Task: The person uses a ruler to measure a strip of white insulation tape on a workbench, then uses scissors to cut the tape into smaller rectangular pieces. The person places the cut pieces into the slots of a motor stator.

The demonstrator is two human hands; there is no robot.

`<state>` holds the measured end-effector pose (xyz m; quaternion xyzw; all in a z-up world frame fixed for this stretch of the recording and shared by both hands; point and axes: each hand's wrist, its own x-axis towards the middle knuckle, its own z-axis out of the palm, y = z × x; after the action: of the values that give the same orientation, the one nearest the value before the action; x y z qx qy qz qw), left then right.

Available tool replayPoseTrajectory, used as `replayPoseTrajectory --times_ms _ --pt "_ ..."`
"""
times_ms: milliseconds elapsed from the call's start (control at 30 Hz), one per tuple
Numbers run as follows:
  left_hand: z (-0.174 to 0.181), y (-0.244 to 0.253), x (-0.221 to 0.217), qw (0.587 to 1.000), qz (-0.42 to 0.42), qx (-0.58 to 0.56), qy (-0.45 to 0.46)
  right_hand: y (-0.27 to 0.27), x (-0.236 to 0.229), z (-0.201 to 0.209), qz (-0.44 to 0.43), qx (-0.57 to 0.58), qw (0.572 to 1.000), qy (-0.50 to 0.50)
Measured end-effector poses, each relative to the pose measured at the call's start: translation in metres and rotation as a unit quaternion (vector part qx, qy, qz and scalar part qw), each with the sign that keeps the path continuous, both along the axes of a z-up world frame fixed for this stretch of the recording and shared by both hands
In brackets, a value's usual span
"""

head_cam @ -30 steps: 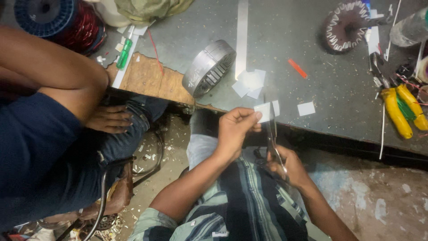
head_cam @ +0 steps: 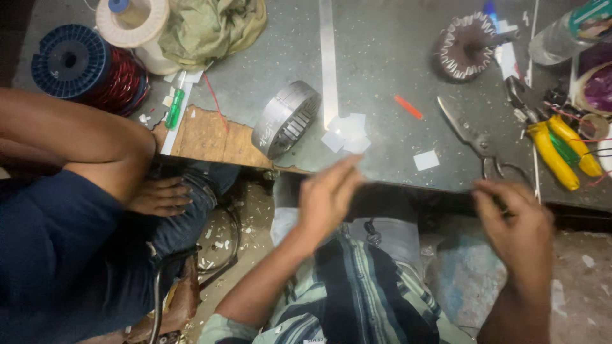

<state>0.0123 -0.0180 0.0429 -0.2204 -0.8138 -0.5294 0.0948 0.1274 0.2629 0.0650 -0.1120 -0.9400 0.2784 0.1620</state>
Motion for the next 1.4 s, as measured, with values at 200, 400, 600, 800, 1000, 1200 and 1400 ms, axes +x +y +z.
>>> replayPoseTrajectory --times_ms 200,400,600,800,1000,1200,1400 --pt "-0.041 0.01 0.034 0.875 -0.111 0.287 -0.374 -0.077 -0.029 -0.06 0.088 -0.501 0.857 -0.085" --pt "-0.04 -0.011 0.03 0.909 -0.046 0.2 -0.362 -0.101 -0.039 -0.085 0.052 -0.593 0.801 -0.072" --pt "-0.023 -0.02 0.018 0.914 -0.156 0.177 -0.331 -0.098 -0.05 -0.078 0.02 -0.737 0.669 -0.094" --pt "-0.017 -0.026 0.014 0.976 -0.059 0.108 -0.18 -0.103 -0.054 -0.064 0.092 -0.679 0.714 -0.143" --pt "0.01 -0.036 0.013 0.979 -0.065 0.078 -0.177 -0.118 -0.056 -0.045 0.152 -0.462 0.872 -0.05" --pt "0.046 -0.083 -0.021 0.983 0.124 -0.012 0.133 -0.112 -0.082 -0.04 0.149 -0.361 0.92 0.045" --pt "0.019 -0.082 -0.068 0.996 0.038 0.078 0.002 -0.112 -0.093 -0.039 0.134 -0.319 0.937 0.043"
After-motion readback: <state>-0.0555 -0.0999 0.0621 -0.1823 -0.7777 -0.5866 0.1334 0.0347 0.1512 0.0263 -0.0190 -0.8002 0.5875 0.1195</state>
